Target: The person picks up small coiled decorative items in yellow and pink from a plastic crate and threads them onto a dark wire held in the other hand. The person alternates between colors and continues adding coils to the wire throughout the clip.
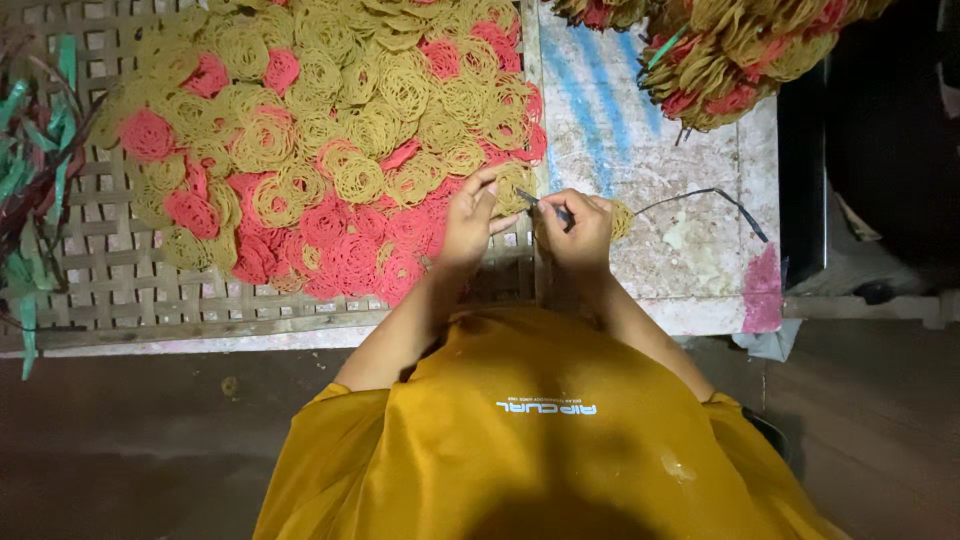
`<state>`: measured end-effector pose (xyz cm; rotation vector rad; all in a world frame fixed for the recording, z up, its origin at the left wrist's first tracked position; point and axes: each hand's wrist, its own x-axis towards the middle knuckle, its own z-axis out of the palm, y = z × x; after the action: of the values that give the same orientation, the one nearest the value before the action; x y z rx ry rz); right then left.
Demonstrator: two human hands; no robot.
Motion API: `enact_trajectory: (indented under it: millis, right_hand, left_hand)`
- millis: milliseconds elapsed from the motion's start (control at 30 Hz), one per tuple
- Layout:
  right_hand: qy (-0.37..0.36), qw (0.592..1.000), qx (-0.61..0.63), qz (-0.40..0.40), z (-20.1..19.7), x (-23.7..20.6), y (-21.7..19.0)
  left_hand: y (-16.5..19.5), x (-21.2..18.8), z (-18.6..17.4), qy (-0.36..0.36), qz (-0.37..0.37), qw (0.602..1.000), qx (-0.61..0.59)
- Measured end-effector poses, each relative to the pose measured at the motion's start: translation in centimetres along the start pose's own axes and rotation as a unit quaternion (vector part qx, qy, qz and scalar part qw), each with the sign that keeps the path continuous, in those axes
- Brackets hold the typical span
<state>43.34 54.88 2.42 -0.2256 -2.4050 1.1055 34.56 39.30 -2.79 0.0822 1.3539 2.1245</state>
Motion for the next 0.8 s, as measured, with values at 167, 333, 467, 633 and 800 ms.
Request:
enact_trajectory:
  millis: [167,333,467,633,800]
  right_hand:
    - [0.017,0.997,-0.072,-0.012,-0.1,-0.5,0.0]
    - [-0.002,0.997,-0.081,0.014,0.0,-0.6,-0.4]
    - [0.008,0.997,-0.075,-0.021,0.1,-0.8,-0.1]
    - [-0.005,0.999,-0.042,-0.018,-0.8,-1.5,1.5]
    - [0.068,0.996,-0.032,-0.049,-1.9,-2.3,2.0]
  left_hand:
    - [0.0,-0.6,0.7,-0.019,0.025,0.999,0.008]
    - [-1.1,-1.1,0.8,-0.051,0.060,0.996,0.041]
    - [-2.0,-1.2,0.6,-0.100,0.060,0.993,0.036]
    - [-1.4,-1.1,1.9,-0.105,0.103,0.982,0.121]
    - [2.5,-3.1,4.4,-0.001,0.305,0.792,0.528]
